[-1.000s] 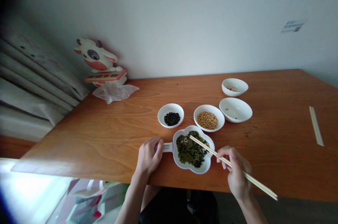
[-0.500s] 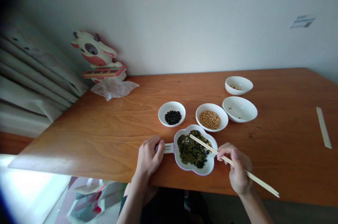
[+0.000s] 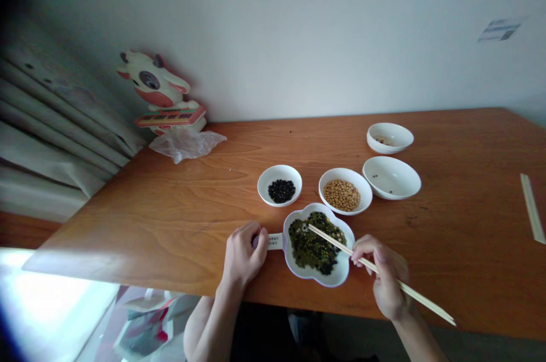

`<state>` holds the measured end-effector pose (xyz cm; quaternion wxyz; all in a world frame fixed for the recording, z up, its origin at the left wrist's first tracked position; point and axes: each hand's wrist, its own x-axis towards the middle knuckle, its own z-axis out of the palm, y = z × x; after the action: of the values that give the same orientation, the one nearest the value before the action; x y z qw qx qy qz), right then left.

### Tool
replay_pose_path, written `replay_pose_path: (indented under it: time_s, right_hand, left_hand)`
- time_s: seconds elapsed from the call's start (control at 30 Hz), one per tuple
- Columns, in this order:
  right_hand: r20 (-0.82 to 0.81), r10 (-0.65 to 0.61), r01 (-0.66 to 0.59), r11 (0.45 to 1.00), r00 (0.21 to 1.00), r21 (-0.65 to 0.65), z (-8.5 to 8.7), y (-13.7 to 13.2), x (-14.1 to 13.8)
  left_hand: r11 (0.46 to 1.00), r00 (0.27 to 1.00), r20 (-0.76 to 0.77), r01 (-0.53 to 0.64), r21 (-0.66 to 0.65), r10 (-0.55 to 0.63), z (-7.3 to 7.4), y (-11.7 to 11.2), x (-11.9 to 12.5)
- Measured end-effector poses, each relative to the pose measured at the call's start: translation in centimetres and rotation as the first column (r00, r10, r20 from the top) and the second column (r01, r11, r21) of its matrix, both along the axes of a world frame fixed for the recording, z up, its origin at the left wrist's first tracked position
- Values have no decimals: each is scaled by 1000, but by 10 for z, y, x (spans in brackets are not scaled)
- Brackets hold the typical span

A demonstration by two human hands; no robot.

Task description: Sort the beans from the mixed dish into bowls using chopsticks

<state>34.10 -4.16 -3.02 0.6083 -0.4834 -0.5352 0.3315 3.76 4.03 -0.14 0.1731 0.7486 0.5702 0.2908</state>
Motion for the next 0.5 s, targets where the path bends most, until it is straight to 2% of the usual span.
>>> replay_pose_path:
  time_s: [0.33,0.5]
  right_hand:
    - [-61,2,0,1000,998,25,-13,-2,3]
    - [-16,-28,28,999,999,24,-6,-7,-2]
  left_hand:
    - [999,999,5,31,-26,-31,5,-5,-3]
    - [997,998,2,69,-32,-69,6,-9,-9]
